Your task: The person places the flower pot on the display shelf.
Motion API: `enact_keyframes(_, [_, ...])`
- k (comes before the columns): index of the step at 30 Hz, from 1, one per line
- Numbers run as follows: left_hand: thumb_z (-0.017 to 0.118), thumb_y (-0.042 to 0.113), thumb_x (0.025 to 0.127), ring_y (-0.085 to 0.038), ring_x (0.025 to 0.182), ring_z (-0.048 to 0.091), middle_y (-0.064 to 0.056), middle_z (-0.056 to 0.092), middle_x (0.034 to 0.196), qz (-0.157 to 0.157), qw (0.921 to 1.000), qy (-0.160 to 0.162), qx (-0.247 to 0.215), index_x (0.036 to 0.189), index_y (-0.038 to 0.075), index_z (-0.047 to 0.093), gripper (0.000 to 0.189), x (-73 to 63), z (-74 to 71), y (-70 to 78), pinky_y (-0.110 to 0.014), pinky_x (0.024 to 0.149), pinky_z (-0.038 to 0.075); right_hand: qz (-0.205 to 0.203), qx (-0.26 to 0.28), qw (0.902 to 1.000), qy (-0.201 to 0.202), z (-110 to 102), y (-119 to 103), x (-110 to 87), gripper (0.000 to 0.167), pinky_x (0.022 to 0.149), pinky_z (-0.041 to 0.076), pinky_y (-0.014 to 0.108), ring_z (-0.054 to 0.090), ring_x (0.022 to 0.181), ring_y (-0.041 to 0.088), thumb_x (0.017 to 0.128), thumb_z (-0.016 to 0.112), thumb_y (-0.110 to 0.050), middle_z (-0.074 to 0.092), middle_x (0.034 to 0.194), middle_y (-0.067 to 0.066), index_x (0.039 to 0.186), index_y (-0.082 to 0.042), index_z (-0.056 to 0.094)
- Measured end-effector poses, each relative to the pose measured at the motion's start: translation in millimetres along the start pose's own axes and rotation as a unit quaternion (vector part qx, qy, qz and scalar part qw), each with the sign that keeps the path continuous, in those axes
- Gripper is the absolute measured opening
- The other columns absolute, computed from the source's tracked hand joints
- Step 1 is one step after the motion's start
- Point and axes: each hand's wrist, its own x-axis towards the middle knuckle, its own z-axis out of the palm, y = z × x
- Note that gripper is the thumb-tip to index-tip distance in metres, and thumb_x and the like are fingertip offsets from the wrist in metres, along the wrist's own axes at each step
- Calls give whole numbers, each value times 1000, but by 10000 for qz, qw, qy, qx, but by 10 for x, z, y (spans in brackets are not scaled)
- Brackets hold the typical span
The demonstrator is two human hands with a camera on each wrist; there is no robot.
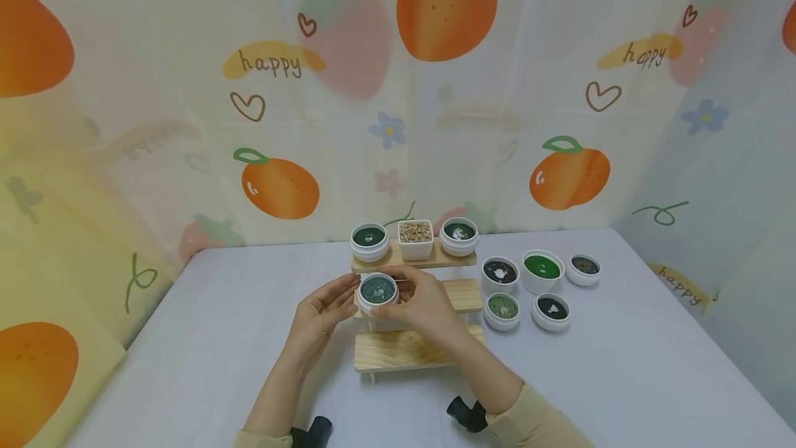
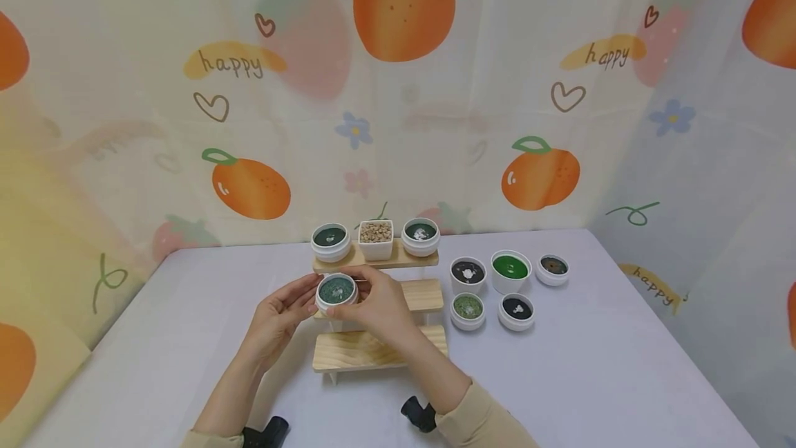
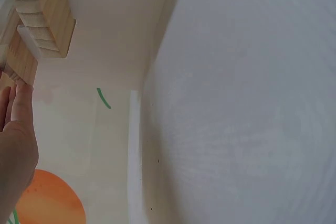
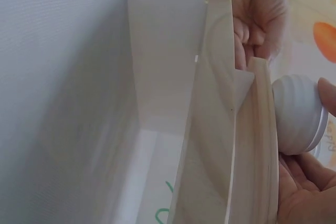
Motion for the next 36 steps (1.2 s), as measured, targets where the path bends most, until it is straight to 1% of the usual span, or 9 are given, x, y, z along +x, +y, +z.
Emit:
enact_keyframes(4, [60, -12, 86, -1, 116, 64, -27, 44, 150, -43, 10000, 28, 18, 143, -8, 42, 60, 1, 3, 2, -18, 104, 53, -35, -54, 10000, 7, 4, -8, -18, 62, 94, 61, 27, 69, 110, 19, 72, 88, -19, 68, 125, 7, 128, -14, 63])
enact_keyframes(9, [61, -11, 86, -1, 116, 64, -23, 49, 148, -46, 10000, 29, 22, 143, -8, 43, 60, 0, 3, 4, -18, 104, 53, -129, -207, 9997, 61, 14, -31, -43, 61, 94, 61, 26, 69, 110, 19, 73, 87, -22, 68, 126, 6, 128, -15, 63])
enact_keyframes(13, [61, -11, 86, -1, 117, 64, -20, 51, 146, -37, 10000, 16, 7, 143, -9, 42, 60, 1, 2, 6, -18, 104, 53, -154, -386, 9991, 130, 20, -50, -57, 61, 95, 61, 28, 68, 112, 19, 73, 87, -23, 68, 126, 5, 128, -17, 63])
enact_keyframes(20, [61, -12, 86, -1, 116, 64, -23, 48, 148, -59, 10000, 40, 3, 143, -8, 42, 60, 2, 4, 7, -18, 104, 53, -181, -486, 9985, 171, 16, -54, -62, 61, 101, 58, 33, 66, 116, 19, 73, 87, -25, 68, 126, 4, 129, -17, 62])
enact_keyframes(22, [61, -11, 86, -1, 116, 64, -21, 50, 147, -75, 10000, 42, -4, 143, -8, 42, 61, 1, 5, 4, -18, 104, 53, -193, -484, 9985, 173, 6, -49, -68, 62, 104, 57, 34, 66, 116, 19, 73, 88, -26, 69, 125, 4, 128, -17, 62])
enact_keyframes(25, [61, -12, 86, -1, 116, 64, -15, 56, 143, -67, 10000, 66, -12, 143, -9, 42, 61, -2, 6, 0, -18, 104, 53, -207, -432, 9987, 181, -26, -44, -81, 61, 106, 56, 35, 66, 117, 19, 72, 88, -27, 70, 123, 4, 127, -17, 63])
enact_keyframes(29, [61, -13, 85, -1, 116, 64, -6, 61, 137, -34, 10000, 74, -16, 143, -9, 42, 61, -1, 6, 0, -18, 104, 53, -197, -273, 9992, 197, -114, -45, -108, 61, 107, 55, 34, 66, 117, 21, 72, 88, -23, 69, 125, 5, 127, -15, 63])
enact_keyframes(32, [60, -13, 85, -1, 115, 64, -9, 60, 139, -15, 10000, 51, -17, 143, -9, 42, 61, 1, 7, -2, -18, 104, 53, -145, -149, 9997, 101, -214, -36, -127, 62, 109, 53, 33, 65, 120, 22, 72, 88, -21, 67, 129, 5, 128, -14, 62])
enact_keyframes(36, [60, -13, 85, 0, 115, 64, -20, 52, 146, 5, 10000, 45, -31, 143, -10, 41, 61, 0, 10, -12, -18, 104, 53, -122, 0, 9995, -283, -379, 4, -146, 63, 110, 53, 34, 62, 125, 27, 75, 86, -22, 64, 135, 9, 132, -10, 60])
